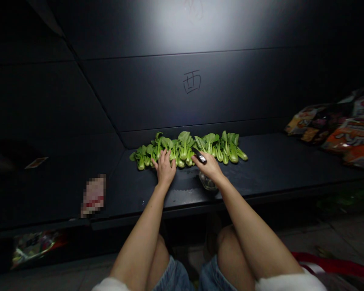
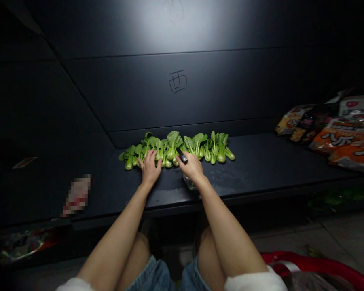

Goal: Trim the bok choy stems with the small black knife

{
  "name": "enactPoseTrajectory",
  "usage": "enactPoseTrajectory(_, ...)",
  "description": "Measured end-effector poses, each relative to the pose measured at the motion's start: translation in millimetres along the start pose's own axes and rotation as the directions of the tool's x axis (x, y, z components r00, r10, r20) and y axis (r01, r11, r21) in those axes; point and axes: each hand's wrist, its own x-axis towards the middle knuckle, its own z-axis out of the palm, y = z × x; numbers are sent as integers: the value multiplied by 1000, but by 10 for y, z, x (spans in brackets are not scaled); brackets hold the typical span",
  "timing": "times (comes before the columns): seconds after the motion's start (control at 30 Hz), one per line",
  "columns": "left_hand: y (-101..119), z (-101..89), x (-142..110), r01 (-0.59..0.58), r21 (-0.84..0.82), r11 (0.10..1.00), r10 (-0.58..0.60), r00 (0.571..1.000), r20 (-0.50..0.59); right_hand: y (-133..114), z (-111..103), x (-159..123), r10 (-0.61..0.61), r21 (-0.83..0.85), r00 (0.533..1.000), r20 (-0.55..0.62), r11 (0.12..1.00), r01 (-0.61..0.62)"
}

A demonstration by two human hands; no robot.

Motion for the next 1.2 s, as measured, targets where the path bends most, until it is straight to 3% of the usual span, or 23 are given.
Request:
enactPoseTrajectory(0.47, 121, 59, 4, -53, 16, 998, 52, 998, 16, 57, -80, -26, 25, -11, 1000, -9, 1000, -25)
enactPoseTrajectory(0.73, 323, 181, -27, -169, 58, 984, 161, 978, 131, 124, -116, -46, 31, 34, 999, -31, 999, -30)
enactPoseTrajectory(1.2, 334, 205, 51, -142, 95, 985, 132, 985, 110, 165, -130, -44, 48, 33, 996, -75, 998, -45)
